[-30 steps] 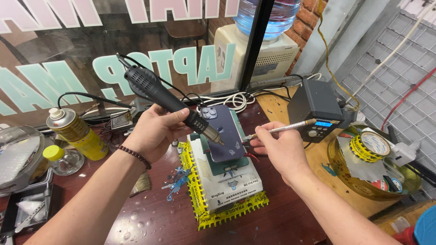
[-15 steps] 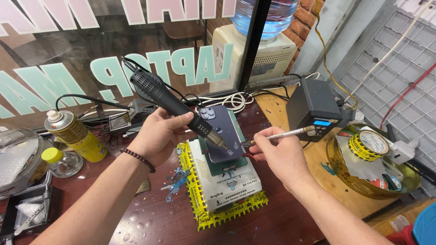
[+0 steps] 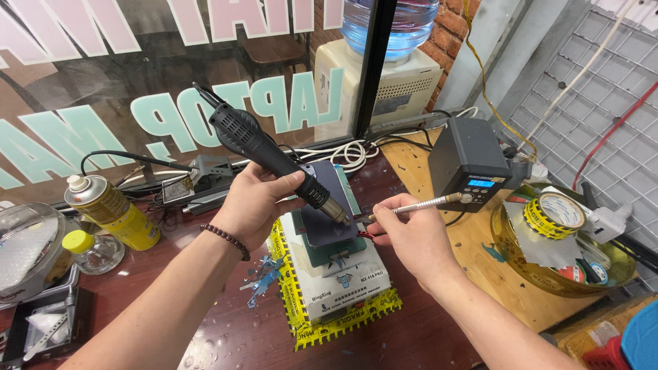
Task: The person uses a heat gun and a metal pick to soften and scrape adhesive residue from the back of a smartphone. The phone is held in a clamp on the workbench. The person repeatedly applies heat and scrapes the surface, removing small pieces of residue.
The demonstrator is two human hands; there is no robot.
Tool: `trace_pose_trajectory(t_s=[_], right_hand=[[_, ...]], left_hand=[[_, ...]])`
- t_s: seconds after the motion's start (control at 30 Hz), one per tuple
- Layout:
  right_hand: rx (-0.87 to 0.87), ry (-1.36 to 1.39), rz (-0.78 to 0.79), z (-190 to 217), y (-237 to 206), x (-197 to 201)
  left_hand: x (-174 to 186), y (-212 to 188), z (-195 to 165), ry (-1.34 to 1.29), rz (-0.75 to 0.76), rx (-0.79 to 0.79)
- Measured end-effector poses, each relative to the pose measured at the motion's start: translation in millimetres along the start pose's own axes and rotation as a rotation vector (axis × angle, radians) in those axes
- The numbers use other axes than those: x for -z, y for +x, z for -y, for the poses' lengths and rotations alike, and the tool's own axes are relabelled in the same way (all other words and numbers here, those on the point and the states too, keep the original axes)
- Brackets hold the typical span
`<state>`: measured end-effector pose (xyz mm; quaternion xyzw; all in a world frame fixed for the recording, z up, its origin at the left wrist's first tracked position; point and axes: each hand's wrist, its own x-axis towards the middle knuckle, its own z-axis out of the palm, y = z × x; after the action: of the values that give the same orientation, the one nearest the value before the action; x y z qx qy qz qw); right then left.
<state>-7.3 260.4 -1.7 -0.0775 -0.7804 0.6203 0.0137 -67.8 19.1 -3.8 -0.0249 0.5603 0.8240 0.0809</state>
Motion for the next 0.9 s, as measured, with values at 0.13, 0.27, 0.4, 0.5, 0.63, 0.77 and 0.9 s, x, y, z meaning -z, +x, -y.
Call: trace_pose_trajectory(t_s=[0.13,0.27,0.4,0.5,0.63,0.77,0.9], right_hand=[[-0.003,-0.016,0.020,2,0,1],[0.061,-0.083,0.037,4,-1,1],[0.103,-0.277,0.047,12,4,1],[0.061,-0.369,0.105,22,14,3],[-0.006,-0.337,0.180,33,25,8],[-0.010,-0.345,0.233,37,30,9],[-0.029,-0.409,0.300,39,39,9]], left_hand=[[-3,-3,-1,0.017,-0.036,0.013],[-8,-7,-5,0.046,-0.057,-0.003],[-15,-9,-8,0.093,-0.063,-0.029],[-19,-10,-11,0.142,-0.071,-0.056],[-25,-12,-14,0.187,-0.058,-0.097],[-30,-12,-18,0.241,-0.065,-0.108],[-33,-10,-19,0.247,-0.060,-0.130]])
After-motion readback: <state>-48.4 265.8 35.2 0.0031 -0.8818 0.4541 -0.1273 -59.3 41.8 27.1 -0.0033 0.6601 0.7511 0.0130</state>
